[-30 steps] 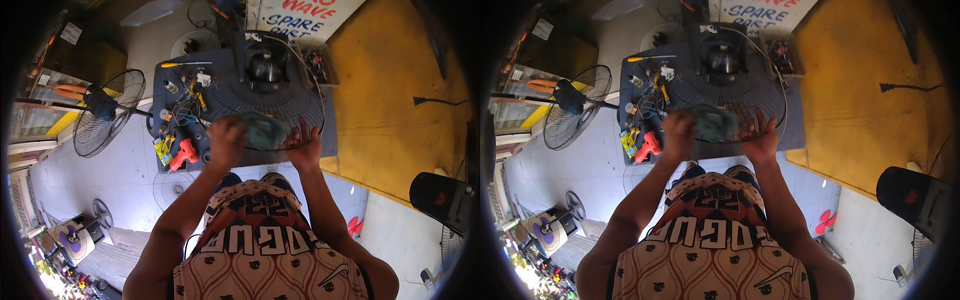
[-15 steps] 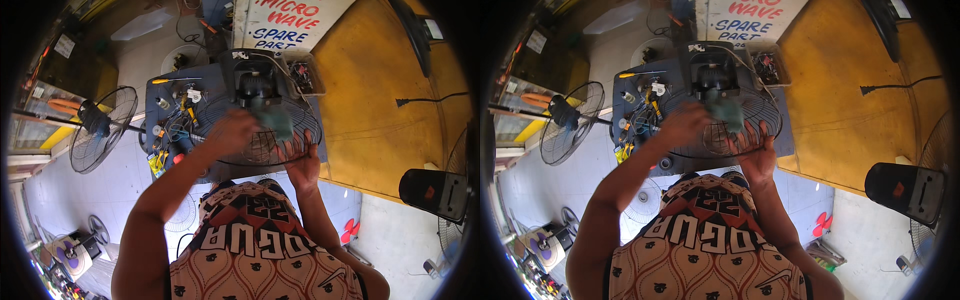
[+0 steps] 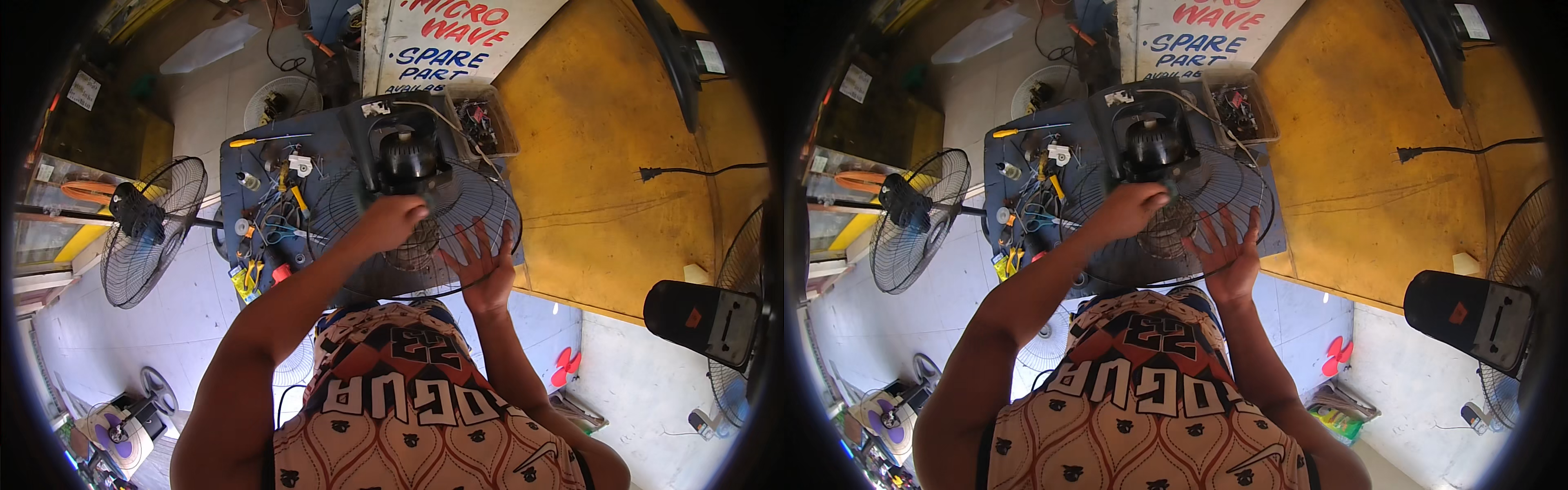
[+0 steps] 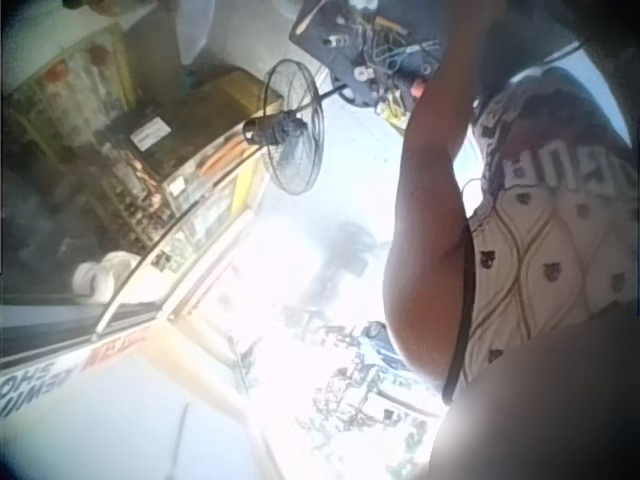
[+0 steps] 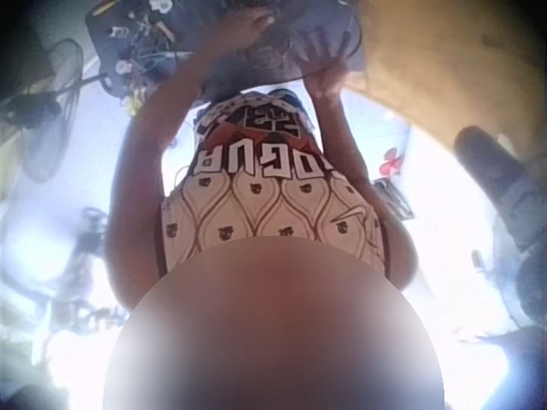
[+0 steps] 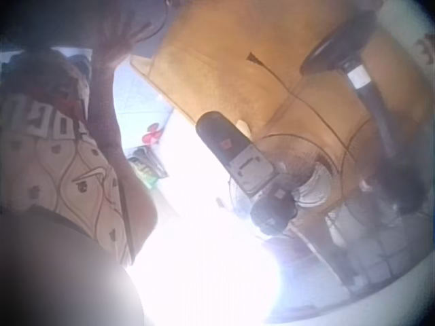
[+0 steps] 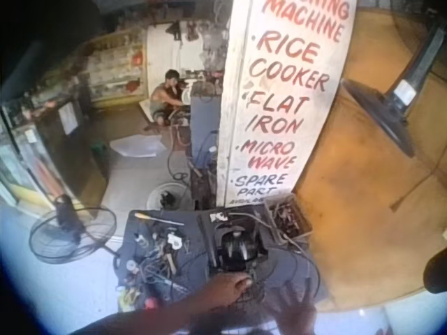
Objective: The person wipes the fan motor housing and cage with a cloth, then moves to a second fan on the floor and wipes its cage. The person handles a small black box and a roll of tape before returning to wipe the first fan's motor and cage again.
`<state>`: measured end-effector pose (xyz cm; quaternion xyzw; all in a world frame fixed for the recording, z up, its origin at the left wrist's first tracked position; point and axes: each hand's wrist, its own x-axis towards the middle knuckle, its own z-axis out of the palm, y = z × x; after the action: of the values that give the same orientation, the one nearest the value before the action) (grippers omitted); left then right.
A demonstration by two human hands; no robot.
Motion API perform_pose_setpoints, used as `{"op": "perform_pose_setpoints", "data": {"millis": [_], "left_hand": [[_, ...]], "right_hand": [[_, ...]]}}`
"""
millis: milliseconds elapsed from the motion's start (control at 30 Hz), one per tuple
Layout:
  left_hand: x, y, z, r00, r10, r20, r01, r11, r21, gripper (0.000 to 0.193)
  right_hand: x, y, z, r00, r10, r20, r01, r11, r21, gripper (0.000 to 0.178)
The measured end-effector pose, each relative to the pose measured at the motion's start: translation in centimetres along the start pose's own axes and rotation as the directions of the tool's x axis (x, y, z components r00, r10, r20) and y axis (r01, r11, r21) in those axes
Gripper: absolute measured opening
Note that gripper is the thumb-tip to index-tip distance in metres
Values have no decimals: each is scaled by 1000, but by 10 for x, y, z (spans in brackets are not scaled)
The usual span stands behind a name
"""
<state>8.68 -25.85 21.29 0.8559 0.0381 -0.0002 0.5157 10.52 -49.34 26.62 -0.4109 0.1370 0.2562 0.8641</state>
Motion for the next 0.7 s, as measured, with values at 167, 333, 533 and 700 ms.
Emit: {"op": "perform_pose_setpoints", "data": {"millis": [167, 333, 533, 700], "left_hand": [[59, 53, 31, 983, -166, 82, 161, 985, 67, 28], [41, 22, 23, 946, -62, 317, 8, 986, 169, 32], [14, -9, -17, 926, 134, 352, -204, 963, 173, 30], [9, -19, -45, 852, 139, 504, -316, 905, 285, 26]], "right_hand": [[-1, 7, -11, 998, -12, 61, 7, 998, 70, 50], [11, -1, -31, 998, -50, 47, 37, 971, 238, 56], [12, -6, -35, 997, -58, 48, 41, 953, 301, 55], [11, -11, -27, 997, -46, 59, 27, 955, 296, 56]]}}
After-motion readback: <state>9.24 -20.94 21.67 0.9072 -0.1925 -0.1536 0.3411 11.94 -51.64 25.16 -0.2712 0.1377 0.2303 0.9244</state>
